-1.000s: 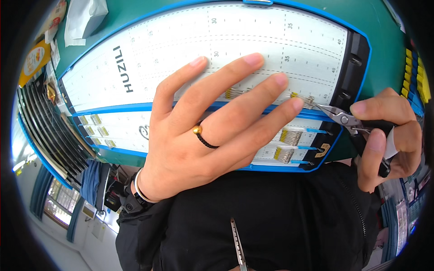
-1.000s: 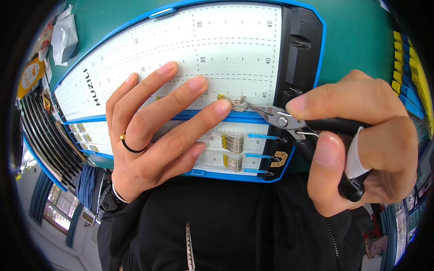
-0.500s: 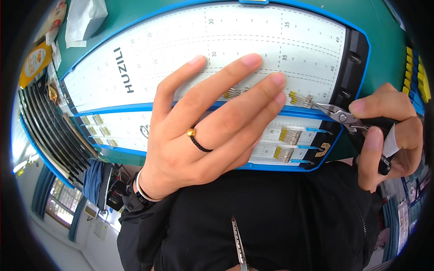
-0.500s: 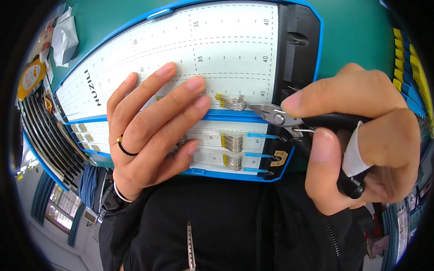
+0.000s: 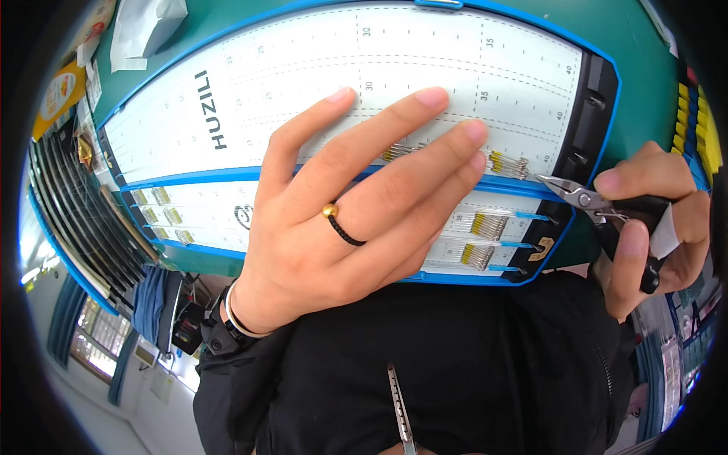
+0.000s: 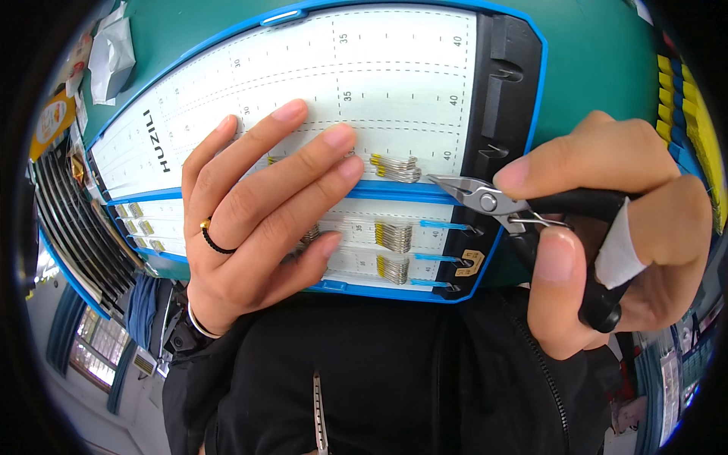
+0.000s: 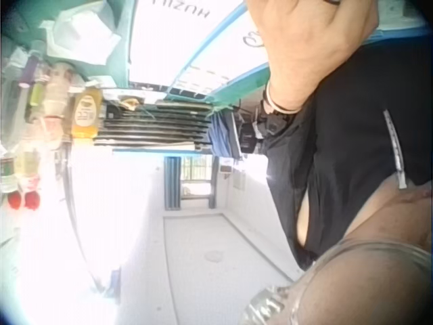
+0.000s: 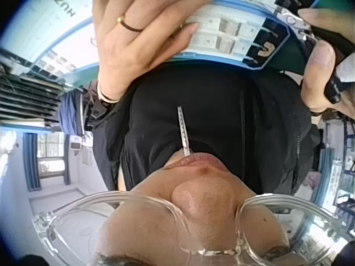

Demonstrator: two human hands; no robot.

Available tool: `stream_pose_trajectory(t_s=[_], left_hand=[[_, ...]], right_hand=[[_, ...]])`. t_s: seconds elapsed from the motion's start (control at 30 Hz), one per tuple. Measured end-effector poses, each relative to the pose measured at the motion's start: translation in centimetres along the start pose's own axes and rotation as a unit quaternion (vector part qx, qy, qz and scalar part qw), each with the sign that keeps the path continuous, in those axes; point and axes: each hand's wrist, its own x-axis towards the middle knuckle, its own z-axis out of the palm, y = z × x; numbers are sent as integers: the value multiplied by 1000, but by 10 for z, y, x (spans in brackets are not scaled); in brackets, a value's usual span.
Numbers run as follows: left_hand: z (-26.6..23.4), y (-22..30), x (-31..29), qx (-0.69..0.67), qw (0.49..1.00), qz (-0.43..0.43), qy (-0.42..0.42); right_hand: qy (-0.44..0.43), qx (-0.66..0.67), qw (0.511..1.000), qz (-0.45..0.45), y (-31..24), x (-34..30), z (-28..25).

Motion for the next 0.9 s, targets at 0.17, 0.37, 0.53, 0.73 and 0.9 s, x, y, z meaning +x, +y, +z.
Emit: stream_pose_trajectory(t_s=[0.17,0.37,0.53,0.73,0.9], left_hand=[[0,1,0,2,1000,-1,-6],[-2,1,1,1,1000,-5,-16],[-3,1,2,1,1000,-1,-19],[-2,2,1,-2,1000,2,-17],[2,0,-3,-17,1000,19,-3]], right_hand=[[11,-14,1000,21,-3,0,5],[-2,-71,997,35,-9,3,6],[-5,-57,998,25,-6,0,6],[-19,0,1000,3,0,2,-2],[-33,-6,999,-6,0,-5,-8]])
